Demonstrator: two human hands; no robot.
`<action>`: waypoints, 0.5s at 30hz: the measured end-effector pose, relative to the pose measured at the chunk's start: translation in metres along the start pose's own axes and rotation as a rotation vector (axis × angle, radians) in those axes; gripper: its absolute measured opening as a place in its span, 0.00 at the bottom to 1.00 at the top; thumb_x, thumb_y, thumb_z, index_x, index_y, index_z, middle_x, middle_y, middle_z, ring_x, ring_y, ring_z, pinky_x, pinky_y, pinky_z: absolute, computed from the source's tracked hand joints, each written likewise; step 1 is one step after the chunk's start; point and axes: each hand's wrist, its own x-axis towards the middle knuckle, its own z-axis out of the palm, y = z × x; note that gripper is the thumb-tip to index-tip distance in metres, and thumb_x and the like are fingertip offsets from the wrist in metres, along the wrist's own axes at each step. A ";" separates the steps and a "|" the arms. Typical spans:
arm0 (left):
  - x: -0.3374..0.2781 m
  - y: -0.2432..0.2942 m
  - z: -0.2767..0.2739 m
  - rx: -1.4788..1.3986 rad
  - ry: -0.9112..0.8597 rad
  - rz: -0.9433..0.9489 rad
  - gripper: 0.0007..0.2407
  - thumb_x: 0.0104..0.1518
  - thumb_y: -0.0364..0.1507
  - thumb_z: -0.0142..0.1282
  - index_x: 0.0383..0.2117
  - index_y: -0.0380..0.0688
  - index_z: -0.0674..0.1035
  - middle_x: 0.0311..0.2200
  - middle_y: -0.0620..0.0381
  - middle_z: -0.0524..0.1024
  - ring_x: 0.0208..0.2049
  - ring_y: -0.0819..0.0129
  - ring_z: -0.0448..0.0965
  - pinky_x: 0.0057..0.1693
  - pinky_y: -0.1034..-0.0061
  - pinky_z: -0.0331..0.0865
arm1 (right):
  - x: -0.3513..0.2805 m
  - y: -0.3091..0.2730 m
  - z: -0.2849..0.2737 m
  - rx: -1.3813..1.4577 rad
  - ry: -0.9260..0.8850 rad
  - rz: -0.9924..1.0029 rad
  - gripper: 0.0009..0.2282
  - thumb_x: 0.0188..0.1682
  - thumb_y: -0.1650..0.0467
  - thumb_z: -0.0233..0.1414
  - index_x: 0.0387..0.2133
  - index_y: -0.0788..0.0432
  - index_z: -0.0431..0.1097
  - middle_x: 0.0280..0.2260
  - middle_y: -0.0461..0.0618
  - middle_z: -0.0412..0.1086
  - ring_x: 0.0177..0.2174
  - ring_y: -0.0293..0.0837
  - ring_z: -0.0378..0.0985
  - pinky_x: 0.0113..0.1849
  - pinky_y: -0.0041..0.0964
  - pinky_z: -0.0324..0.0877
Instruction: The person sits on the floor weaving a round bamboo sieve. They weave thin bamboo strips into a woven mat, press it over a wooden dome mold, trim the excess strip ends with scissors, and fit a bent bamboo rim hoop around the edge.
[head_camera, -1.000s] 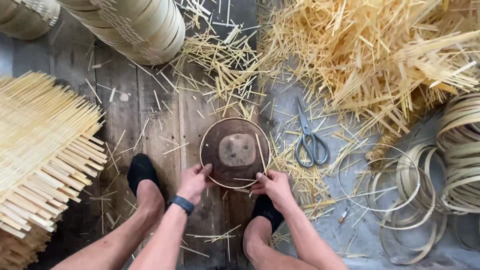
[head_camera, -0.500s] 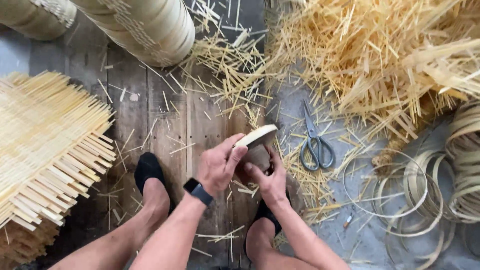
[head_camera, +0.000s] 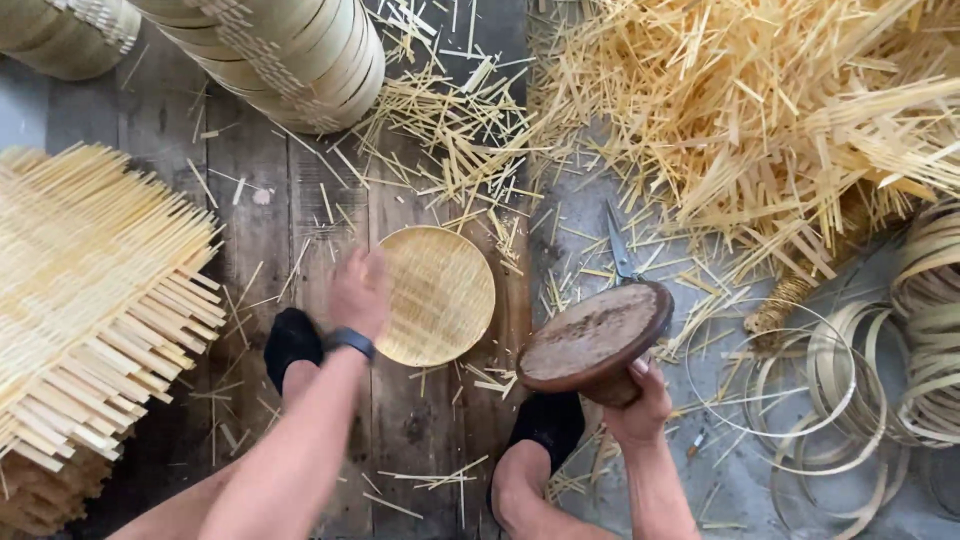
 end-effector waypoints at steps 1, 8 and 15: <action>-0.016 0.024 -0.008 0.072 0.167 0.266 0.23 0.71 0.47 0.49 0.51 0.35 0.80 0.47 0.40 0.81 0.47 0.45 0.78 0.52 0.55 0.71 | 0.000 0.002 -0.010 0.022 -0.002 0.011 0.23 0.49 0.62 0.51 0.51 0.69 0.69 0.49 0.60 0.74 0.48 0.56 0.77 0.53 0.52 0.68; -0.101 0.052 0.043 0.297 -0.260 0.643 0.20 0.54 0.34 0.59 0.52 0.42 0.75 0.62 0.37 0.65 0.64 0.43 0.61 0.67 0.45 0.48 | -0.002 0.006 0.026 -0.069 -0.021 -0.045 0.18 0.52 0.68 0.50 0.52 0.68 0.70 0.50 0.58 0.73 0.50 0.55 0.75 0.55 0.53 0.67; 0.002 0.102 -0.071 0.313 -0.143 1.034 0.17 0.57 0.21 0.52 0.54 0.36 0.77 0.56 0.45 0.75 0.60 0.53 0.75 0.66 0.58 0.68 | -0.006 0.016 0.030 -0.085 -0.035 -0.062 0.16 0.52 0.69 0.50 0.50 0.66 0.69 0.51 0.57 0.72 0.51 0.53 0.75 0.56 0.53 0.66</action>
